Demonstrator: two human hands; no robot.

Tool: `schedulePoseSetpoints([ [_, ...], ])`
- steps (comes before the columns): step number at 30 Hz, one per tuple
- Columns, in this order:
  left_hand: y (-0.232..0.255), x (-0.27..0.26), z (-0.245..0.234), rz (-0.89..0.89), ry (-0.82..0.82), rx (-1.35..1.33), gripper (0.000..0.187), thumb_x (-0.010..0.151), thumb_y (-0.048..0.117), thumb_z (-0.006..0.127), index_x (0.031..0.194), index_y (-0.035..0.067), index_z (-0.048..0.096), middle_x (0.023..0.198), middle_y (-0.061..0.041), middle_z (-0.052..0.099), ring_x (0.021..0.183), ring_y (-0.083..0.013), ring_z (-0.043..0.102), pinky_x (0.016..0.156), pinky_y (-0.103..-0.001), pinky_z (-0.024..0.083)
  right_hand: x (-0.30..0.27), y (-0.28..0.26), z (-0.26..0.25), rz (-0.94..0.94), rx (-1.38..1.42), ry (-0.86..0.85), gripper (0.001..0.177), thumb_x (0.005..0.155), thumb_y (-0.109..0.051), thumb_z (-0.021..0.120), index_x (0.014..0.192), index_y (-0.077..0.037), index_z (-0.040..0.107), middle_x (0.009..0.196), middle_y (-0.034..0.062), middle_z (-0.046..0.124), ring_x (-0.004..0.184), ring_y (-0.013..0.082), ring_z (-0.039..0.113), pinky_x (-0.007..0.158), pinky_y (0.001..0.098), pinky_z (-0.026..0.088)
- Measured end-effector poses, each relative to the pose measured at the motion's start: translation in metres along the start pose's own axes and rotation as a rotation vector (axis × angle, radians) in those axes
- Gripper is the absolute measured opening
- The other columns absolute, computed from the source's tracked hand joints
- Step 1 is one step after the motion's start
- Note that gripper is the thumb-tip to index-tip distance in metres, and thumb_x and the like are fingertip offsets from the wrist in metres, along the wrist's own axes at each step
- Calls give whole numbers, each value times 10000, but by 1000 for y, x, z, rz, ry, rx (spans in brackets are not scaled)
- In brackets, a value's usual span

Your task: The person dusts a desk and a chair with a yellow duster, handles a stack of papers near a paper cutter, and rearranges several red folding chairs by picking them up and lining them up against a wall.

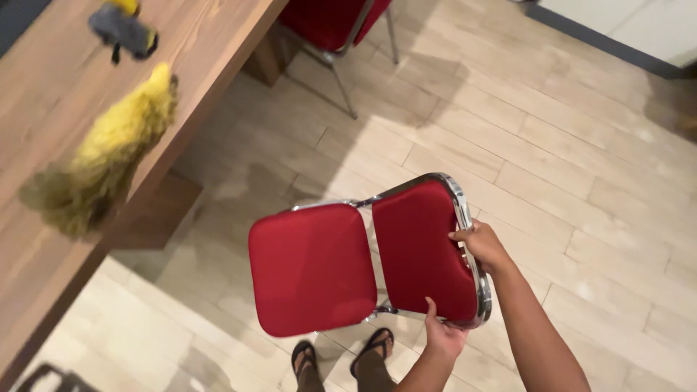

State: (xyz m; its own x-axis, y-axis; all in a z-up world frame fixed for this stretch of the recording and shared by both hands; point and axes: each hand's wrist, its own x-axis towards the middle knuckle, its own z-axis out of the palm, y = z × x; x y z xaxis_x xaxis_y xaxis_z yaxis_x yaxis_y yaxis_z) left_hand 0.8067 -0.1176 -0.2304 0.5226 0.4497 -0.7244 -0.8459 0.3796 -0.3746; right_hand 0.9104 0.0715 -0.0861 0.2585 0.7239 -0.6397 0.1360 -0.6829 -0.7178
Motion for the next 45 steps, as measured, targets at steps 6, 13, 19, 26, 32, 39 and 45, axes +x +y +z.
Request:
schedulePoseSetpoints([
  [6, 16, -3, 12, 110, 182, 89, 837, 863, 630, 641, 1487, 94, 487, 1457, -133, 615, 1341, -348, 591, 1059, -557, 526, -12, -16, 27, -91, 59, -60, 184, 832, 32, 673, 1016, 23, 673, 765, 105, 648, 610, 177, 594, 509, 343, 485],
  [13, 103, -8, 62, 288, 298, 87, 749, 839, 502, 777, 1436, 97, 573, 1383, -124, 697, 1208, -335, 688, 909, -477, 581, 18, -41, 75, -44, 159, 36, 126, 844, 24, 642, 968, 7, 624, 729, 121, 643, 526, 225, 573, 441, 390, 454],
  [19, 267, -55, 120, 441, 576, 271, 829, 767, 323, 872, 1461, 218, 432, 1430, -123, 650, 1234, -327, 673, 983, -520, 596, 29, -71, 175, -250, 54, 86, 162, 852, -32, 703, 988, 31, 641, 771, 107, 716, 592, 171, 686, 499, 327, 552],
  [26, 445, -109, 173, 583, 360, 448, 571, 890, 263, 756, 1336, -54, 592, 1227, -199, 744, 1082, -334, 730, 937, -458, 589, 10, -198, 231, -199, -912, -593, 338, 991, -306, 617, 946, 9, 728, 733, 204, 713, 690, 329, 719, 622, 436, 539],
  [32, 455, -105, 168, 755, 707, 568, 573, 896, 230, 753, 1336, -114, 630, 1239, -245, 690, 1115, -382, 687, 979, -526, 499, 102, -381, 436, -1523, -672, -466, 595, 975, -264, 683, 1471, -28, 455, 1348, 253, 569, 1258, 460, 500, 1075, 524, 441],
  [39, 346, -78, 182, 1421, 704, 114, 576, 883, 44, 677, 1418, -43, 481, 1371, -192, 611, 1256, -265, 584, 1062, -358, 451, 155, -422, 558, -1615, -1235, -673, 381, 965, -236, 624, 1322, -104, 631, 1254, 189, 660, 1242, 380, 579, 1071, 524, 451],
  [45, 330, -71, 212, 1550, 776, -319, 662, 974, 125, 615, 1524, 1, 268, 1433, -189, 534, 1253, -260, 551, 1072, -367, 435, 232, -286, 413, -1007, -624, -1371, 380, 1012, -181, 446, 1315, -39, 627, 1022, 105, 808, 883, 194, 801, 767, 330, 663],
])
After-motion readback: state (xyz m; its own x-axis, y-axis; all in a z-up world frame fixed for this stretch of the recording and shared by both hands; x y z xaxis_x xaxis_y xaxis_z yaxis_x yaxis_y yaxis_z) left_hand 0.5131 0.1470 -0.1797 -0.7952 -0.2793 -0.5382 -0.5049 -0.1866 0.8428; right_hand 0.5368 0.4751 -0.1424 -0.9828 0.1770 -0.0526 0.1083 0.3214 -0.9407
